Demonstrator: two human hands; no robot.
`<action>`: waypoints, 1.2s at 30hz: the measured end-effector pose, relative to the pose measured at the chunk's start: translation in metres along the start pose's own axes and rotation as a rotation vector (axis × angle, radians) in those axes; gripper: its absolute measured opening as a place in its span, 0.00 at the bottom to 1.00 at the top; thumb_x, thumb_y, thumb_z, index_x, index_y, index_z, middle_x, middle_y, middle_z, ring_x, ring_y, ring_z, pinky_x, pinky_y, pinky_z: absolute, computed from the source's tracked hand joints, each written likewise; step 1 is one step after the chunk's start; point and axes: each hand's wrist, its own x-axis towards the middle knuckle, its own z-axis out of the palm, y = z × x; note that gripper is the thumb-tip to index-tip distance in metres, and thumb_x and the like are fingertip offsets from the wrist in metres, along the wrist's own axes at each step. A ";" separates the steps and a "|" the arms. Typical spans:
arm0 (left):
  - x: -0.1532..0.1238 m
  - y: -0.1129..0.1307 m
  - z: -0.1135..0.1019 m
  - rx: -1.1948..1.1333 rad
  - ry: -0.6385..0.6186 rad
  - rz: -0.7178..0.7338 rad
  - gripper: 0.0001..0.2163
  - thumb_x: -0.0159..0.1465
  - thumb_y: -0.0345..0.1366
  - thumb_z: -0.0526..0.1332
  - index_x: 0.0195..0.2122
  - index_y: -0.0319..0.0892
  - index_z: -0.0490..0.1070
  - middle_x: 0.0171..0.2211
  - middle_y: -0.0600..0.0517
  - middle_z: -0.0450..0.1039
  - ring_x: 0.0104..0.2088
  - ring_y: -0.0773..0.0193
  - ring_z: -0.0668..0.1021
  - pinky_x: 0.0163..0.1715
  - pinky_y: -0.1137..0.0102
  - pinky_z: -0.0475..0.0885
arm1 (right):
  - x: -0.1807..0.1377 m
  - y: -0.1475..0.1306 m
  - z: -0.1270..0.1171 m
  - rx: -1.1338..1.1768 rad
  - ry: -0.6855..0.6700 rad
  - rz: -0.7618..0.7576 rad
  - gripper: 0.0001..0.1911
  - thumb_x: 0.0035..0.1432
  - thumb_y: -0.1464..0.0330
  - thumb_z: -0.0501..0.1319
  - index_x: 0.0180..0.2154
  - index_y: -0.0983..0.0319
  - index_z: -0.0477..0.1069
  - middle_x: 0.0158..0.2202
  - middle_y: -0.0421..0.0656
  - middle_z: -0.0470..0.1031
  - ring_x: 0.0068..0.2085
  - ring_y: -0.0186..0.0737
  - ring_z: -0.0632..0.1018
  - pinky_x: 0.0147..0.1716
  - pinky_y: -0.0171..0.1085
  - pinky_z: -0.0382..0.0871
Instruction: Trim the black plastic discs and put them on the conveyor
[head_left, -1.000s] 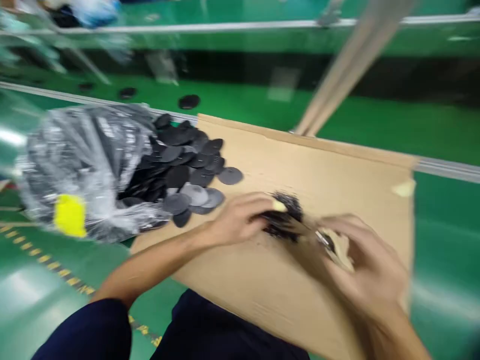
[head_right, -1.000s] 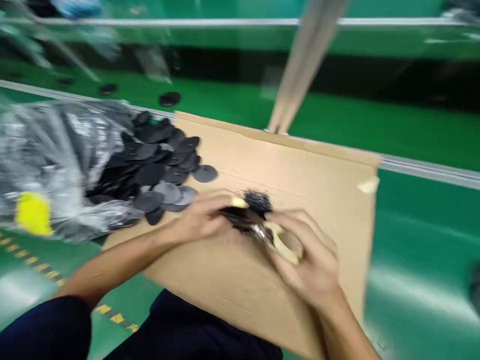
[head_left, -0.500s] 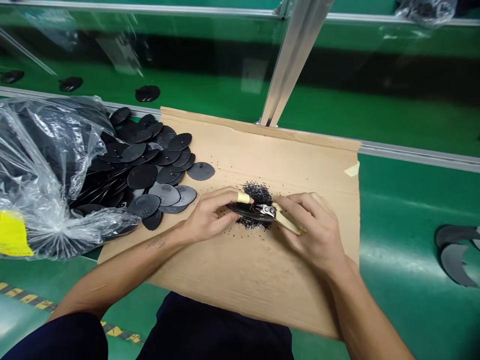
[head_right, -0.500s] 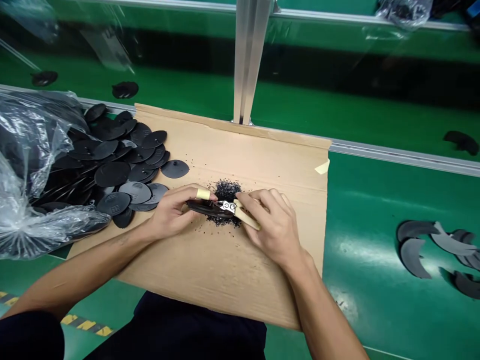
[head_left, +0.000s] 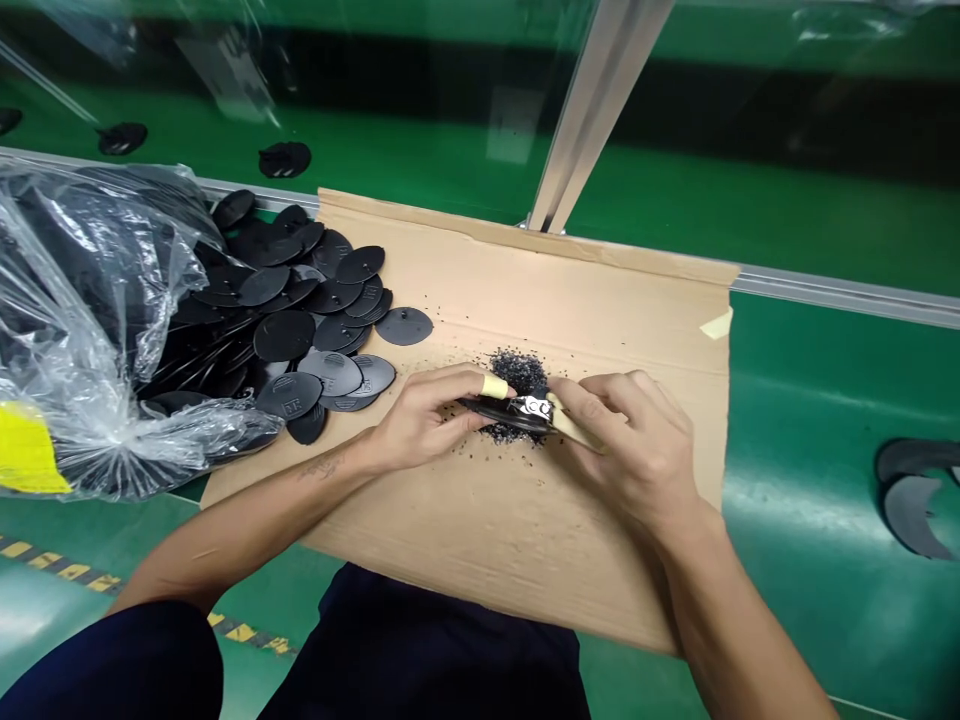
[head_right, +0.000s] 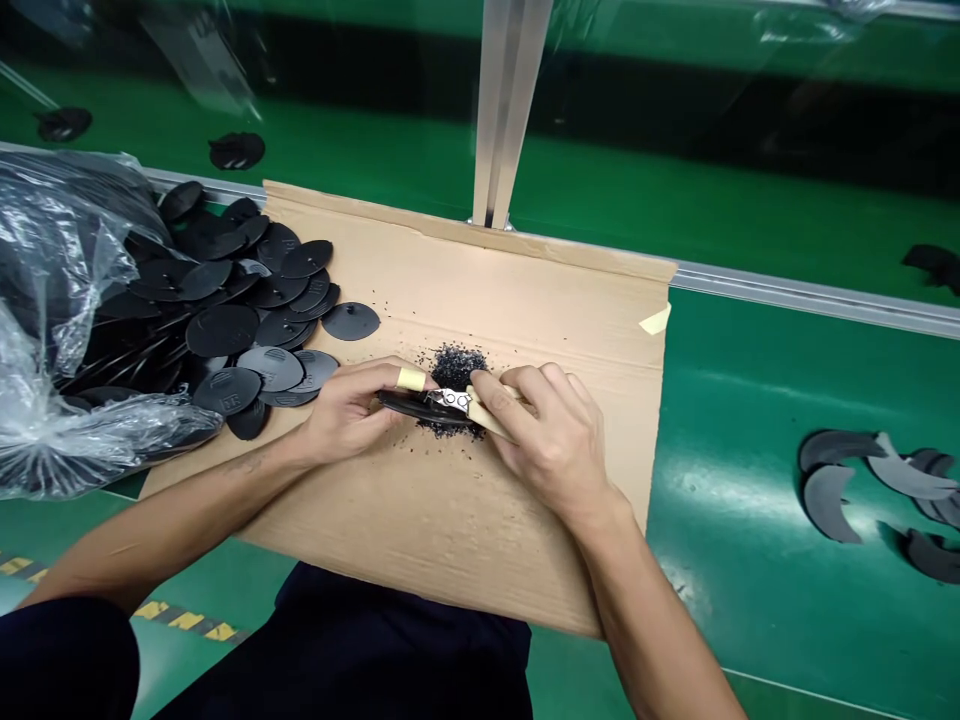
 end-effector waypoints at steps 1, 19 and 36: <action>0.000 -0.001 0.000 -0.002 0.007 0.001 0.09 0.66 0.29 0.63 0.47 0.41 0.79 0.41 0.46 0.83 0.42 0.63 0.84 0.44 0.68 0.81 | 0.001 0.000 0.000 0.005 -0.003 -0.010 0.08 0.77 0.69 0.57 0.51 0.60 0.74 0.34 0.44 0.75 0.32 0.41 0.71 0.30 0.40 0.63; -0.009 0.023 0.007 0.135 -0.093 -0.022 0.13 0.67 0.32 0.62 0.52 0.50 0.78 0.43 0.51 0.82 0.40 0.60 0.84 0.39 0.71 0.81 | -0.017 -0.003 -0.037 -0.145 -0.311 0.111 0.13 0.69 0.73 0.65 0.54 0.60 0.72 0.41 0.44 0.73 0.41 0.43 0.71 0.39 0.40 0.63; 0.204 -0.076 -0.091 0.893 -0.063 -0.310 0.18 0.68 0.34 0.57 0.58 0.37 0.71 0.58 0.40 0.75 0.58 0.50 0.75 0.63 0.56 0.67 | -0.060 0.036 -0.016 -0.156 -0.133 0.205 0.20 0.77 0.60 0.49 0.57 0.65 0.68 0.50 0.57 0.70 0.51 0.59 0.72 0.47 0.54 0.72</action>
